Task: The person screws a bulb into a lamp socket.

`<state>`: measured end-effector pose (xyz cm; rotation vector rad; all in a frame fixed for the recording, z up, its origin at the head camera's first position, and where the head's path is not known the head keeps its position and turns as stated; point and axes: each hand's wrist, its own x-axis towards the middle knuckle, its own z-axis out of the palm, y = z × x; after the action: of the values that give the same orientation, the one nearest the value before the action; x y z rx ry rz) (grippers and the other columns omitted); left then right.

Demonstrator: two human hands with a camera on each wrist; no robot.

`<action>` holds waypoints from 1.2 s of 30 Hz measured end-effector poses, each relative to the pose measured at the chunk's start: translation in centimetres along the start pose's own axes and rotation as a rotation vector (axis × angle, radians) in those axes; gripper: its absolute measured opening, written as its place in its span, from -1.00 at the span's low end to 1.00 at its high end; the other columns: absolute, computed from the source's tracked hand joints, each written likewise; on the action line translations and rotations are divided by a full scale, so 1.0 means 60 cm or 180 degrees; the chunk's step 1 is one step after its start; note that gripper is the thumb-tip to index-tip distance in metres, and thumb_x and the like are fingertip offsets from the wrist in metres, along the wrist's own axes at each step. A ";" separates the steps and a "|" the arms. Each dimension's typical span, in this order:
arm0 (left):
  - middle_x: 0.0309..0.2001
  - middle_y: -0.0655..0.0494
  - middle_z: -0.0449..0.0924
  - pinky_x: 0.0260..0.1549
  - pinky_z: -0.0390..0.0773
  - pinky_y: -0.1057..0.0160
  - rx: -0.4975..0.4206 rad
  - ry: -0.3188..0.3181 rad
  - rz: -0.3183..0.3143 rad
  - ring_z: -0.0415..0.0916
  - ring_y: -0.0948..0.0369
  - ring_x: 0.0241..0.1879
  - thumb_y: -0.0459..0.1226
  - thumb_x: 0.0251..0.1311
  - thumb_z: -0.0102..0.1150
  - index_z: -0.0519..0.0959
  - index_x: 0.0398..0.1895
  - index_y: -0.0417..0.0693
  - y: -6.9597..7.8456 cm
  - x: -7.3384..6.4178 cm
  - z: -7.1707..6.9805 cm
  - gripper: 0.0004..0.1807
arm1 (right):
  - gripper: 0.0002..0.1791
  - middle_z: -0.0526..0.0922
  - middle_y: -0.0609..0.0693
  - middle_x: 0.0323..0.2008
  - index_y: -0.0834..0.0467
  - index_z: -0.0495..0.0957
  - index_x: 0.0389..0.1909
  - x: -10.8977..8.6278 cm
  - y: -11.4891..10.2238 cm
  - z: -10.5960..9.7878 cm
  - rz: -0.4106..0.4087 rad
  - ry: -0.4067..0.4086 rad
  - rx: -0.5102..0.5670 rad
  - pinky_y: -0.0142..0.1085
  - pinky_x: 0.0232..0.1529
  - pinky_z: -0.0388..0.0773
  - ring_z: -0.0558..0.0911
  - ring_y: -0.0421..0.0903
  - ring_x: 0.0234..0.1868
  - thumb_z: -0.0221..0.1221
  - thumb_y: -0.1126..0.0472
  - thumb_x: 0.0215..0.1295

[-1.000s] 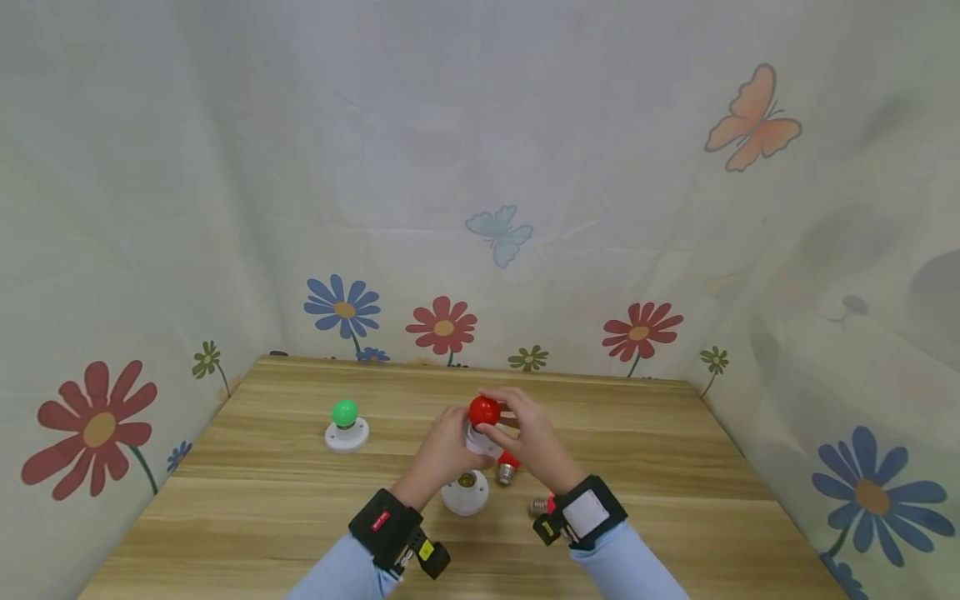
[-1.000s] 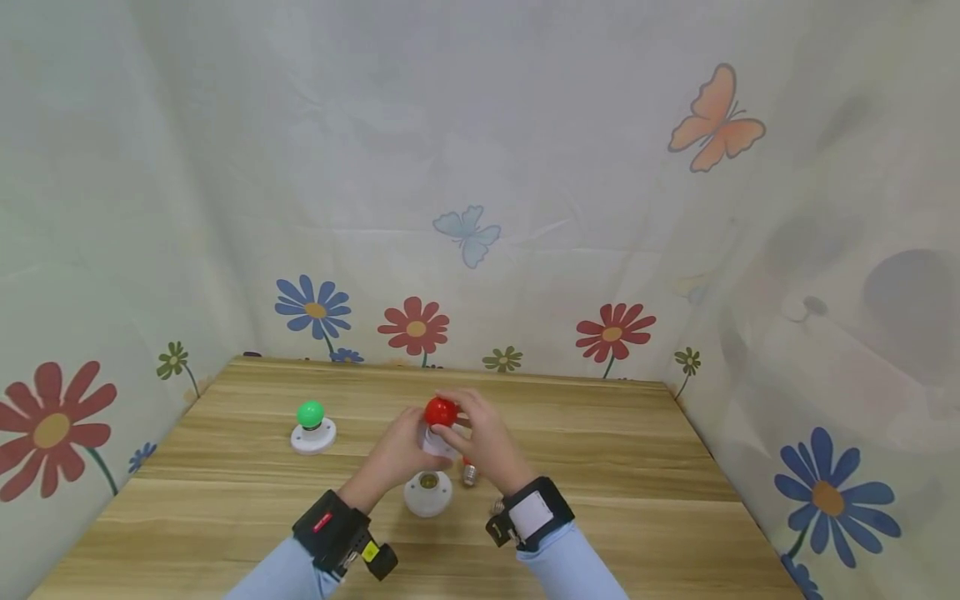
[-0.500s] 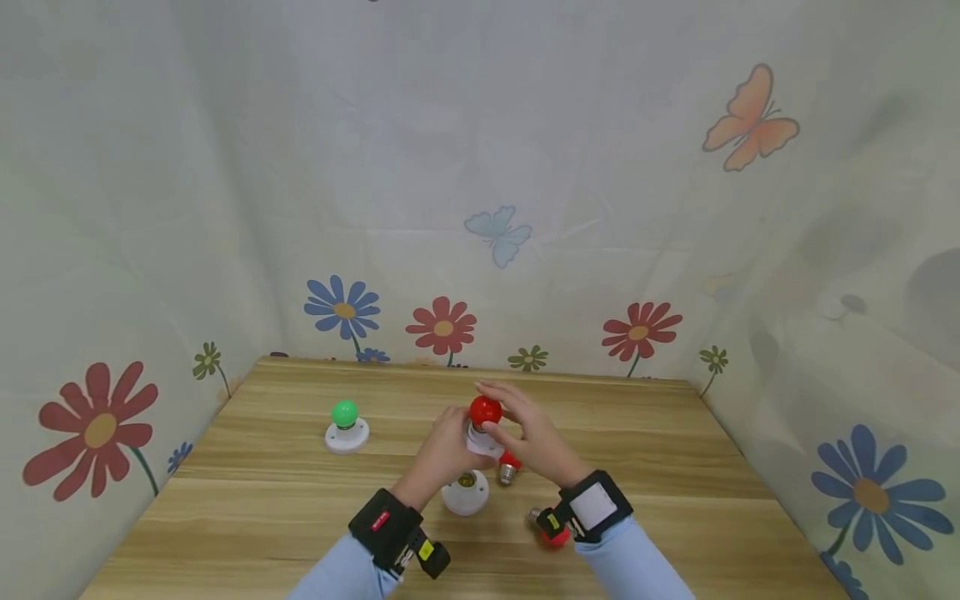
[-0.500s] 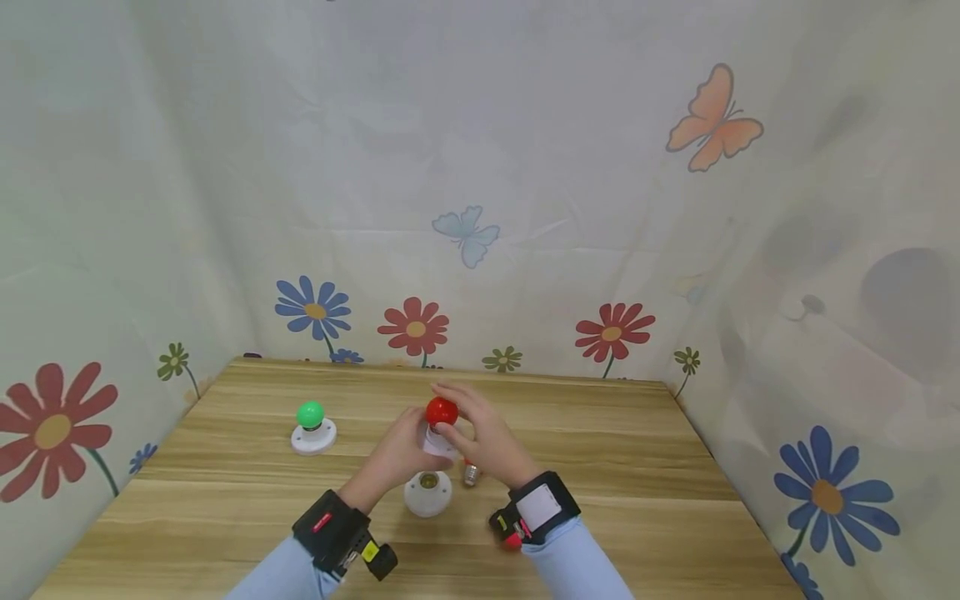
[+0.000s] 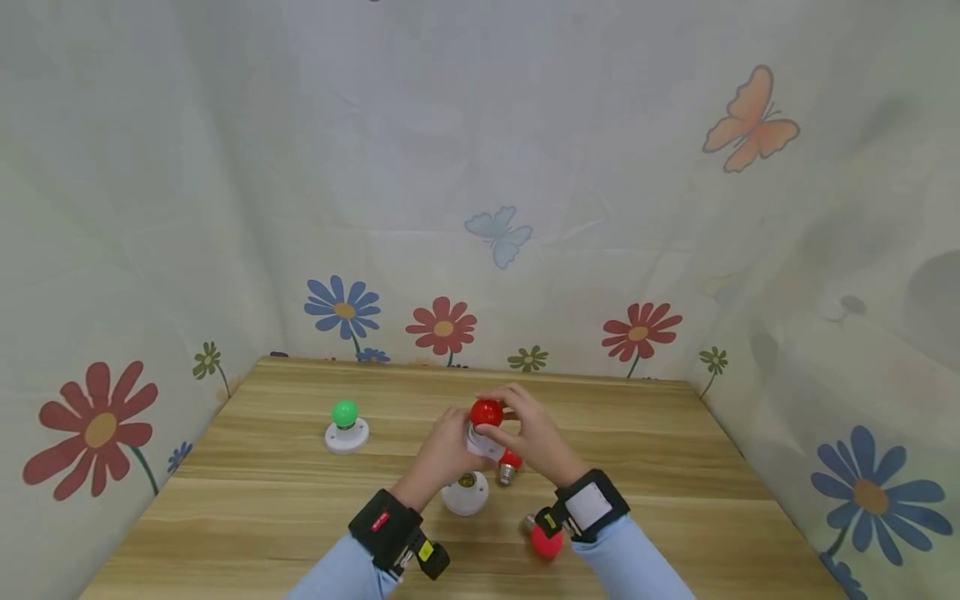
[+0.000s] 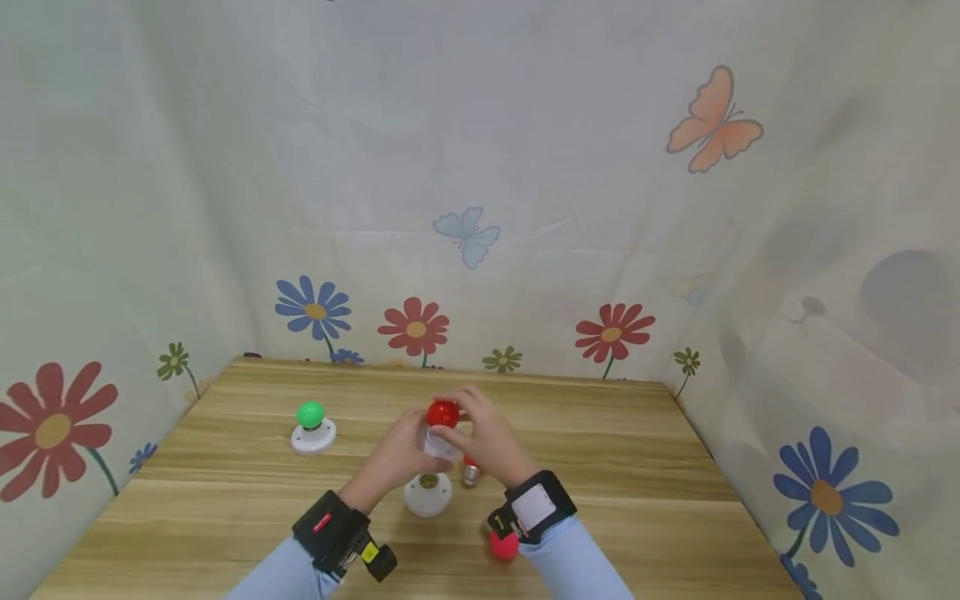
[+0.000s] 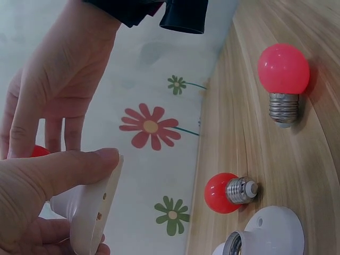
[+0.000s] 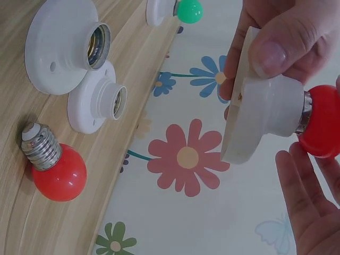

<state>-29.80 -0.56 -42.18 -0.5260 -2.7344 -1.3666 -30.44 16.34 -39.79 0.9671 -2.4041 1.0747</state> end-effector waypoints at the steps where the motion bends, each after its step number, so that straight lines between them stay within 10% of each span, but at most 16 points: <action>1: 0.04 -0.04 0.47 -0.01 0.55 -0.06 -0.0013 0.0001 -0.0007 0.39 0.04 0.02 -0.26 -0.14 0.54 0.45 0.16 -0.14 0.001 0.000 0.000 -0.29 | -0.47 0.55 -0.03 0.00 0.17 0.52 0.11 0.001 -0.001 0.001 0.0012 0.0043 -0.0022 -0.19 -0.05 0.65 0.60 -0.10 -0.02 0.40 0.23 0.09; 20: 0.05 -0.06 0.48 -0.03 0.59 0.00 -0.0062 0.0011 0.0082 0.42 0.04 0.00 -0.30 -0.13 0.52 0.43 0.19 -0.15 0.000 0.000 -0.001 -0.27 | -0.45 0.37 -0.06 0.35 -0.08 0.33 0.37 -0.007 0.005 -0.015 -0.0034 -0.0642 0.0276 0.02 0.27 0.39 0.36 0.00 0.36 0.13 0.19 0.37; 36: 0.06 -0.06 0.47 -0.01 0.57 -0.04 -0.0049 0.0012 0.0076 0.40 0.04 0.03 -0.30 -0.13 0.53 0.44 0.17 -0.14 -0.004 0.000 0.003 -0.29 | -0.44 0.53 -0.02 0.00 0.14 0.48 0.17 -0.004 0.000 -0.001 0.0102 -0.0038 -0.0206 -0.11 -0.04 0.64 0.58 -0.07 -0.03 0.37 0.20 0.12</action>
<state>-29.88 -0.57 -42.49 -0.5547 -2.7078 -1.3828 -30.30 16.49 -39.87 0.9191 -2.4557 0.9982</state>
